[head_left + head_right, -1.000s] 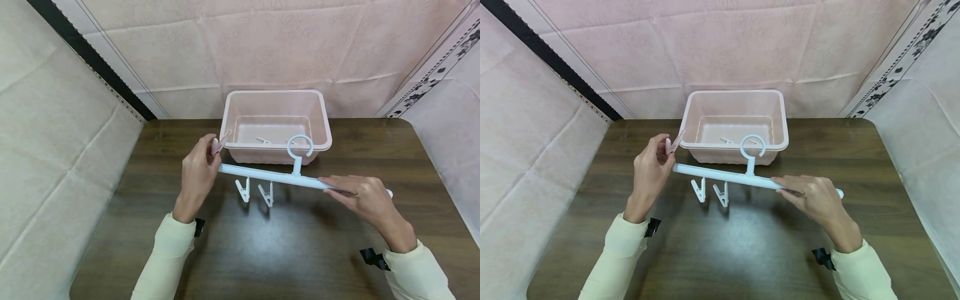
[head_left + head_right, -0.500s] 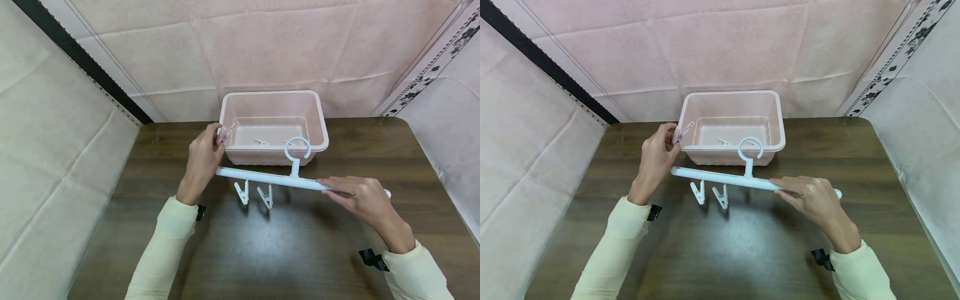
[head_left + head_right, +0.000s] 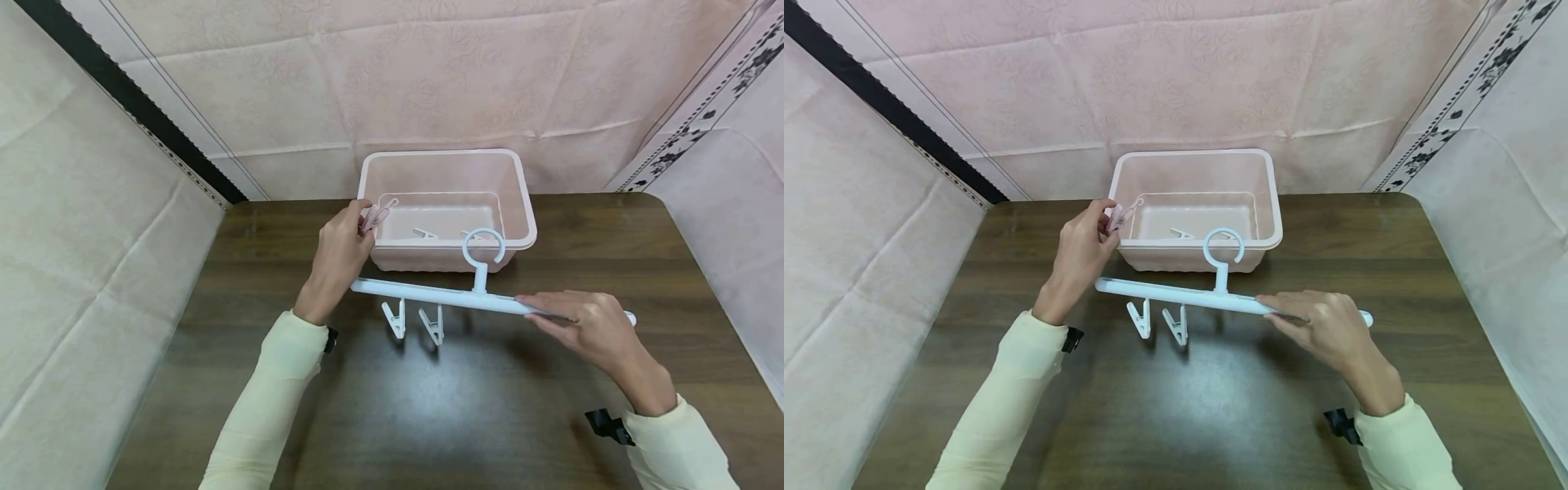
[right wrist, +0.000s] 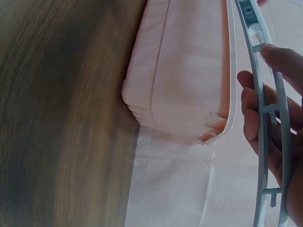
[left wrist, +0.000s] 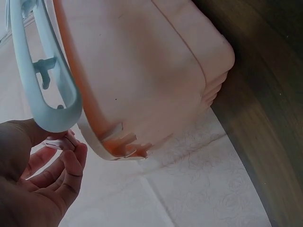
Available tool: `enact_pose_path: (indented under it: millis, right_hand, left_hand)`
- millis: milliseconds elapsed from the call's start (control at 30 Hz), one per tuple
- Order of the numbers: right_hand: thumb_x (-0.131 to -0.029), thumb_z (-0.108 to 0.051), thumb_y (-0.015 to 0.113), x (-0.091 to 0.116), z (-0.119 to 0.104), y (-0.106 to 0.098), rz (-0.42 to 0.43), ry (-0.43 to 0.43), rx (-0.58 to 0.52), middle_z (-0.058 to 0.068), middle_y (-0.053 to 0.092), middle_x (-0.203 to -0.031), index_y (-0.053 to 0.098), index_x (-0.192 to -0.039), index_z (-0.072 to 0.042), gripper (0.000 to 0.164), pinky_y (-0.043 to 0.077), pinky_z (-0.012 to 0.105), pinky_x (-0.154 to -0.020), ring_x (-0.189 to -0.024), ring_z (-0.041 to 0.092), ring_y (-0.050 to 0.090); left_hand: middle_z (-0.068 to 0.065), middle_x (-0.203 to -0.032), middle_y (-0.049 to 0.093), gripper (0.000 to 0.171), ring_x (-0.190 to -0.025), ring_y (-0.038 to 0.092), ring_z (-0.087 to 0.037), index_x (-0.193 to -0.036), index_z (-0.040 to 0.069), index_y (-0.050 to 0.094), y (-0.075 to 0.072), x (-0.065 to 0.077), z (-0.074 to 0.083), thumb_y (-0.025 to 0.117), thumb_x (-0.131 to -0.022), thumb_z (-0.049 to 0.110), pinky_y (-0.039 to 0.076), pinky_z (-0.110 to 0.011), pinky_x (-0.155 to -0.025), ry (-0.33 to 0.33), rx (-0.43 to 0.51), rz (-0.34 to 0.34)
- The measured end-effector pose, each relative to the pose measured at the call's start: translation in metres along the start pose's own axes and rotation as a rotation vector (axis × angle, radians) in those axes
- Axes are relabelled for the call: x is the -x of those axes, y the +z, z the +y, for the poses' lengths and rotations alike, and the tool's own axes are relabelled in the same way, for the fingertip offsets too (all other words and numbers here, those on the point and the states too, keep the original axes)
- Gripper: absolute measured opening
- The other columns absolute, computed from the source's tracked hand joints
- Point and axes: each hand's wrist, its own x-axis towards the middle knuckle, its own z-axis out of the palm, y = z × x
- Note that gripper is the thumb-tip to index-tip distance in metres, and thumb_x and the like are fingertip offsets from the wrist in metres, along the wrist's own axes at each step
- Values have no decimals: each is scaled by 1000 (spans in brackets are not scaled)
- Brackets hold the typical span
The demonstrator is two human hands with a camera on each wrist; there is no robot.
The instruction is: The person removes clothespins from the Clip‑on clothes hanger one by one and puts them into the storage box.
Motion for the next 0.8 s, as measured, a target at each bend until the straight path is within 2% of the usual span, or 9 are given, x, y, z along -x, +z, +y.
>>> enact_pose_path:
  millis: [300, 567, 800]
  right_hand:
    - [-101, -53, 52, 3, 2, -2, 3, 12, 5, 1, 76, -94, 81, -104, -17, 47, 54, 35, -54, -74, 18, 73]
    - [-101, -53, 52, 6, 3, 0, -7, 31, -17, -1, 76, -95, 81, -104, -16, 48, 52, 23, -56, -75, 16, 73]
    - [-101, -52, 53, 7, 7, -3, 11, 10, 6, 0, 76, -93, 81, -103, -16, 46, 52, 29, -55, -74, 16, 73]
  left_hand:
    - [-16, -86, 61, 36, -72, 58, -26, -120, -4, 60, 5, -5, 3, 68, -86, -9, 51, -37, -62, 39, -15, -14]
    - [-16, -88, 64, 41, -74, 63, -25, -124, -3, 58, 13, -6, -1, 68, -85, -10, 53, -36, -64, 10, 12, -40]
    - [-15, -89, 64, 43, -74, 63, -25, -124, -3, 59, 16, -8, -2, 67, -83, -13, 52, -34, -61, 16, 19, -44]
